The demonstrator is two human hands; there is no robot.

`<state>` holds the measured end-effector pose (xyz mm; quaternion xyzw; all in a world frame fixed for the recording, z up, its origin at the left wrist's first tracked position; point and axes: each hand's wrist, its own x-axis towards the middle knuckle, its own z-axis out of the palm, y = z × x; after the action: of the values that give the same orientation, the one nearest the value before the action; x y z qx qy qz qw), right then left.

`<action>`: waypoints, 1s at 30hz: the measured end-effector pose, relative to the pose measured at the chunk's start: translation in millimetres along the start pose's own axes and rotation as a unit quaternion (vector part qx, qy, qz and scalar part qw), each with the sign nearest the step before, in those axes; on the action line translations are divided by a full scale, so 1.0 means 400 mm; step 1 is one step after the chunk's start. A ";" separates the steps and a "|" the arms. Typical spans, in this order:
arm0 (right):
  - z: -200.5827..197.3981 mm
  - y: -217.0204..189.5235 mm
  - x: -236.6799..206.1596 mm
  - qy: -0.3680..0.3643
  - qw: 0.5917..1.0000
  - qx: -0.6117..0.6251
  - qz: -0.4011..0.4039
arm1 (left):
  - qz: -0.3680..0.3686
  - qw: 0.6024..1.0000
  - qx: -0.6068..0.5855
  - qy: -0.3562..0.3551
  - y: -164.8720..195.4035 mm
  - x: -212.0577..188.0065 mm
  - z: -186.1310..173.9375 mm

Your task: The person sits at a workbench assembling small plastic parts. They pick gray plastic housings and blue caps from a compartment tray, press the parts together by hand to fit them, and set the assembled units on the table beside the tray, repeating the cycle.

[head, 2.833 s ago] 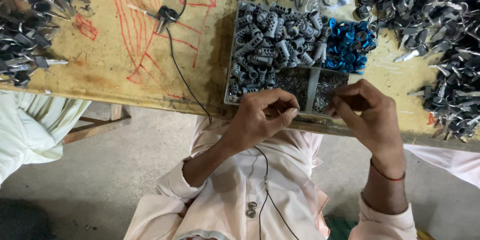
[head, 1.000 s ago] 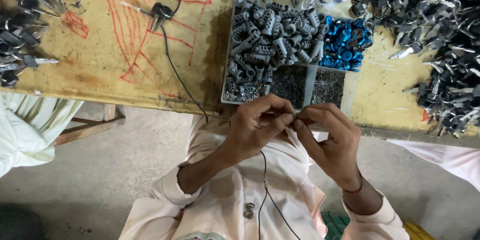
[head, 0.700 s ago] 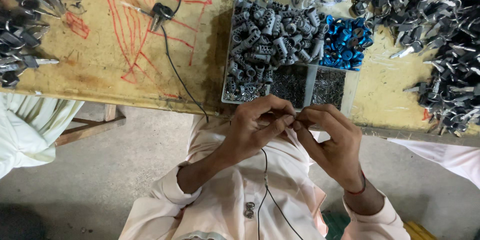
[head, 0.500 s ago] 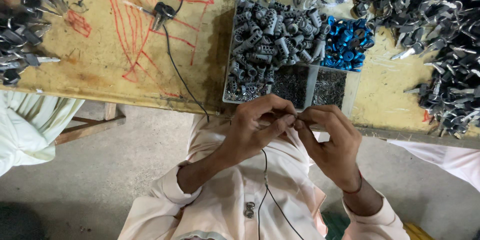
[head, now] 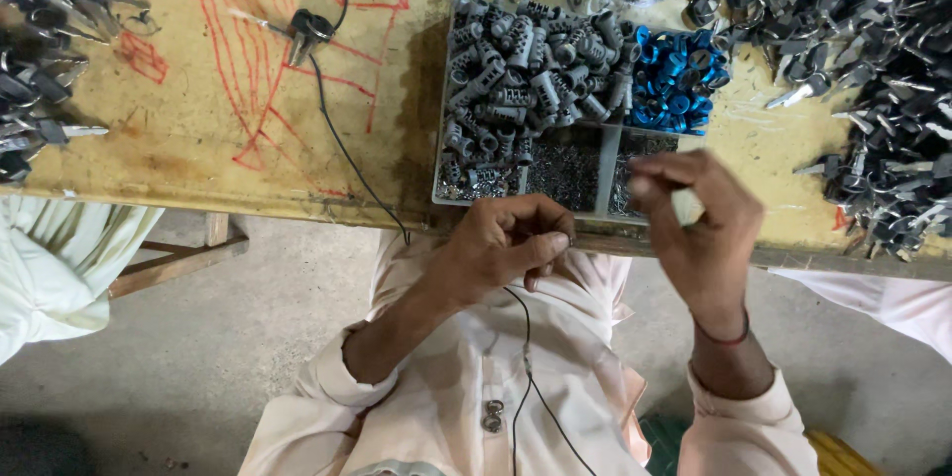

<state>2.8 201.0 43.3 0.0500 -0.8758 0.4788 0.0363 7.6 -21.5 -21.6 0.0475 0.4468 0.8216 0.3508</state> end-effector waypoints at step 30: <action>0.024 -0.058 -0.037 -0.087 0.979 -0.130 -0.128 | 0.001 0.985 0.079 0.151 0.028 -0.022 0.040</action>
<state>20.1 181.4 55.7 0.1983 -0.9167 0.3459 0.0268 14.4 -19.9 -1.4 -0.0487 0.5580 0.7819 0.2736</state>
